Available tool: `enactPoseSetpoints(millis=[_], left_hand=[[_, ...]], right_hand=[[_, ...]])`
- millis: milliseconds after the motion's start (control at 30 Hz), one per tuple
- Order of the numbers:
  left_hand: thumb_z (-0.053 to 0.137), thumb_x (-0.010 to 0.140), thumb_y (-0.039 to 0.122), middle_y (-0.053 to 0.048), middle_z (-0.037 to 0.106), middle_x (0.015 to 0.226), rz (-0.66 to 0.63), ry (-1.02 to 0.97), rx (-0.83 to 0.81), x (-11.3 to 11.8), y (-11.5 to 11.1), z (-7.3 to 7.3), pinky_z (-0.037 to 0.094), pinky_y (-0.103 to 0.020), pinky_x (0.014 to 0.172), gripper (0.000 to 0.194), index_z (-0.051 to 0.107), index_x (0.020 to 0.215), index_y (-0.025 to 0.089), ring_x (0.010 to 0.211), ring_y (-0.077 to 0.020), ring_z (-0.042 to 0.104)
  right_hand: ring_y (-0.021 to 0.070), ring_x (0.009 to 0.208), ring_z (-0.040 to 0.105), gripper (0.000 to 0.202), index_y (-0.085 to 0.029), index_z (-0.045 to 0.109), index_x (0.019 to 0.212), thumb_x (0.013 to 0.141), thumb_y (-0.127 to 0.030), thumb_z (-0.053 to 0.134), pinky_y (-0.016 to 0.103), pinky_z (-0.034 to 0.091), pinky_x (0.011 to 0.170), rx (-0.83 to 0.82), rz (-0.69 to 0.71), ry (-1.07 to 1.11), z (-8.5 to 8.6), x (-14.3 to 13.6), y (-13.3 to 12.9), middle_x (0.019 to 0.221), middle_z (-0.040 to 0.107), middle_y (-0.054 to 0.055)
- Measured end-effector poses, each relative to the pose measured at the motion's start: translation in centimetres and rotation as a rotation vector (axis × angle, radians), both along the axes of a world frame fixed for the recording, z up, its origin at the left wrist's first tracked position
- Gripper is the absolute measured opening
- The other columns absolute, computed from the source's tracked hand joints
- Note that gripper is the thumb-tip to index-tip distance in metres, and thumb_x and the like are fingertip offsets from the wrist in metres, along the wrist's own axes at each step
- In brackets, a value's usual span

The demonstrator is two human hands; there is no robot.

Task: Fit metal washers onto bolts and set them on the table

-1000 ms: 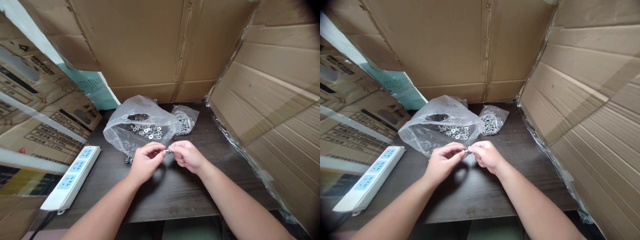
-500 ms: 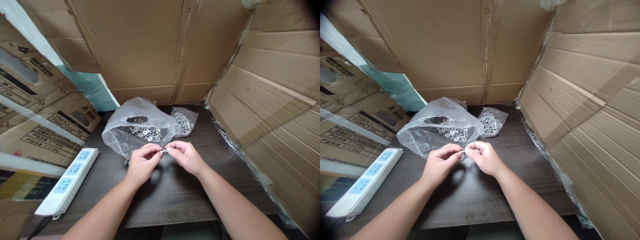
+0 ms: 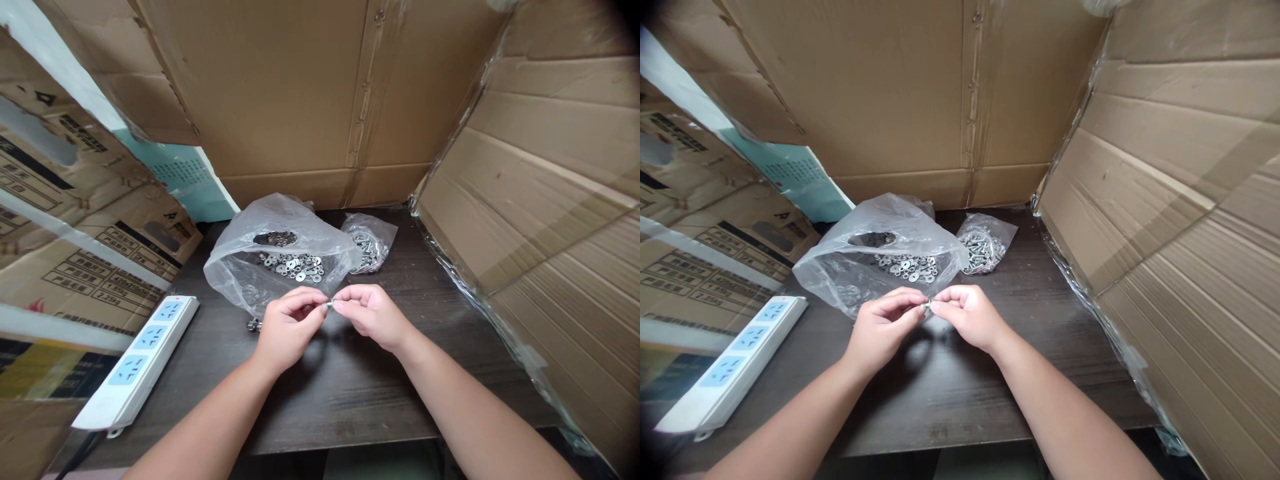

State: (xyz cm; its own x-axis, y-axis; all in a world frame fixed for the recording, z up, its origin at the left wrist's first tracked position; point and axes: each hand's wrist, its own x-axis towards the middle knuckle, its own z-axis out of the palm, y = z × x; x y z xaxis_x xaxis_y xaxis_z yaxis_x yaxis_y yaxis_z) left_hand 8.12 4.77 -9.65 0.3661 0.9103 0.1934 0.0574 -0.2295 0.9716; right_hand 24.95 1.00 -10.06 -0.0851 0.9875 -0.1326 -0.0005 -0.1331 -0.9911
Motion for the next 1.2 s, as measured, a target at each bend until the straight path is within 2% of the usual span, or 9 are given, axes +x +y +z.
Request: enactPoseSetpoints(millis=[300,467,600,700,833,1200], left_hand=[[0.071,0.068,0.025,-0.006,0.065,0.085,0.005,0.013,-0.001,0.1,0.0,-0.2,0.05,-0.013,0.071,0.015,0.072,0.076,0.012,0.079,-0.0066,0.061],[0.071,0.069,0.026,-0.006,0.065,0.087,0.012,-0.006,0.003,0.0,0.2,-0.3,0.05,-0.014,0.072,0.016,0.072,0.077,0.013,0.08,-0.0069,0.06],[0.072,0.068,0.027,-0.005,0.065,0.087,0.006,-0.039,-0.044,-0.2,0.2,-0.3,0.05,-0.015,0.072,0.017,0.071,0.077,0.013,0.08,-0.007,0.061],[0.073,0.068,0.029,-0.003,0.064,0.085,0.0,-0.076,-0.084,-0.2,0.2,-0.3,0.05,-0.015,0.071,0.017,0.07,0.076,0.014,0.079,-0.0064,0.06],[0.074,0.068,0.029,-0.002,0.063,0.084,-0.004,-0.112,-0.095,-0.2,0.3,-0.4,0.049,-0.015,0.07,0.016,0.07,0.076,0.015,0.077,-0.0056,0.06],[0.073,0.068,0.027,-0.005,0.064,0.084,-0.018,-0.092,-0.074,-0.1,0.1,-0.2,0.05,-0.017,0.069,0.017,0.07,0.075,0.012,0.077,-0.0076,0.06]], right_hand=[[-0.0017,0.045,0.028,0.037,-0.008,0.059,0.081,0.077,-0.045,0.061,0.013,0.025,0.048,-0.004,0.0,-0.038,0.1,0.0,0.0,0.044,0.03,-0.005],[-0.0017,0.046,0.026,0.047,-0.009,0.055,0.077,0.08,-0.056,0.055,0.013,0.023,0.047,0.041,-0.005,-0.082,0.0,0.1,0.0,0.048,0.027,-0.004],[-0.0003,0.049,0.028,0.052,-0.012,0.056,0.107,0.081,-0.057,0.052,0.015,0.024,0.048,0.167,-0.066,-0.223,0.4,0.4,-0.5,0.056,0.035,-0.003],[0.0003,0.05,0.026,0.053,-0.013,0.054,0.118,0.081,-0.052,0.055,0.016,0.025,0.05,0.242,-0.036,-0.31,0.5,0.5,-0.9,0.055,0.031,-0.004],[-0.0001,0.049,0.022,0.049,-0.012,0.058,0.113,0.08,-0.048,0.057,0.016,0.023,0.051,0.273,-0.048,-0.377,0.3,0.3,-0.9,0.052,0.026,-0.005],[-0.0009,0.047,0.022,0.043,-0.01,0.061,0.098,0.078,-0.048,0.058,0.014,0.02,0.047,0.165,-0.065,-0.341,0.6,-0.1,-0.8,0.051,0.028,-0.004]])
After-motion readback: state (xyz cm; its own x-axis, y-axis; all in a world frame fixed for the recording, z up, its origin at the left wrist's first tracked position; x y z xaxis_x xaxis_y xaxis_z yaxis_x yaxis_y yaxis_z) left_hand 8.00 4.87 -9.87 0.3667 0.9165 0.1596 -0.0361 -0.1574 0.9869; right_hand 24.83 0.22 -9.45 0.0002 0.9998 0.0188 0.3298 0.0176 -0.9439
